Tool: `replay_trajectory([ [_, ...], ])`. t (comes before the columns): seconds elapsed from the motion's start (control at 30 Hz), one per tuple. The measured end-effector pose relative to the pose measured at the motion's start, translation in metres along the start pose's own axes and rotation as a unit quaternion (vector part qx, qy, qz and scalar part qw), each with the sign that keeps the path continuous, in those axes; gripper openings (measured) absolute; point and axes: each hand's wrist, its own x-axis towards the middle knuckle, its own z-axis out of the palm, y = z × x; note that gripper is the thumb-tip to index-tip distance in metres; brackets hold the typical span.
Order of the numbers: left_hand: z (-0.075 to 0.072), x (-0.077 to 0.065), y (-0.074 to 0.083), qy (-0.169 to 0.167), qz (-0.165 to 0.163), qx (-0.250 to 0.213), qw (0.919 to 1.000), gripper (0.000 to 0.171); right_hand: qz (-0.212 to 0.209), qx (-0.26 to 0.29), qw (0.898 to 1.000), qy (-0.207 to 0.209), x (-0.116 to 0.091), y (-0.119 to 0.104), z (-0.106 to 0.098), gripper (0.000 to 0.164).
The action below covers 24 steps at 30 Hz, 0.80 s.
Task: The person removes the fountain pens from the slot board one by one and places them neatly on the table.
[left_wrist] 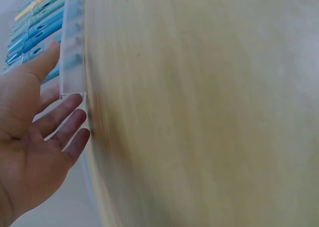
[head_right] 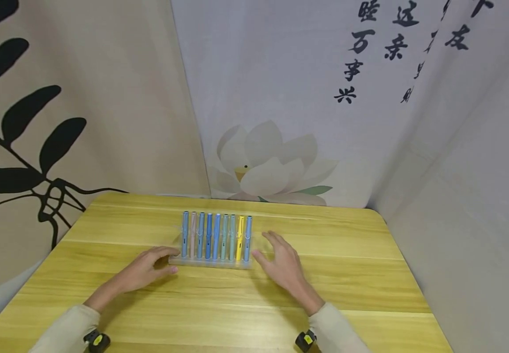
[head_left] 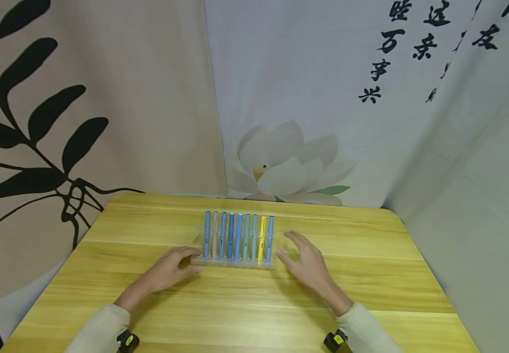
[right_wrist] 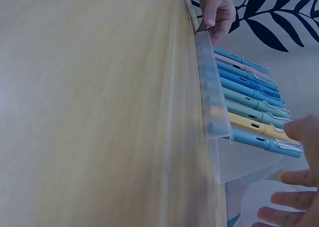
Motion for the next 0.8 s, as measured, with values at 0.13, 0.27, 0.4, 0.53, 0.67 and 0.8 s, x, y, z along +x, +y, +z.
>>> replay_trajectory([
  [0.13, 0.001, 0.003, -0.001, 0.001, 0.002, -0.004, 1.0, 0.05, -0.001, 0.017, 1.0, 0.01, 0.003, -0.001, 0.006, 0.056],
  [0.27, 0.002, 0.005, -0.002, 0.006, 0.0, -0.007, 1.0, 0.042, 0.005, 0.033, 0.999, 0.014, 0.006, -0.002, 0.012, 0.051],
  [0.4, 0.002, 0.006, -0.002, 0.012, -0.007, -0.01, 0.9999, 0.037, 0.013, 0.069, 0.997, 0.011, 0.01, -0.005, 0.015, 0.046],
  [0.53, 0.003, 0.007, -0.002, 0.019, -0.006, -0.007, 0.9998, 0.033, 0.02, 0.093, 0.995, 0.009, 0.013, -0.005, 0.019, 0.042],
  [0.67, 0.003, 0.009, -0.003, 0.027, -0.007, -0.007, 0.9996, 0.028, 0.023, 0.109, 0.994, 0.012, 0.015, -0.005, 0.022, 0.038],
  [0.8, 0.003, 0.01, -0.005, 0.029, -0.009, -0.003, 0.9995, 0.026, 0.024, 0.125, 0.992, 0.018, 0.018, -0.006, 0.025, 0.033],
])
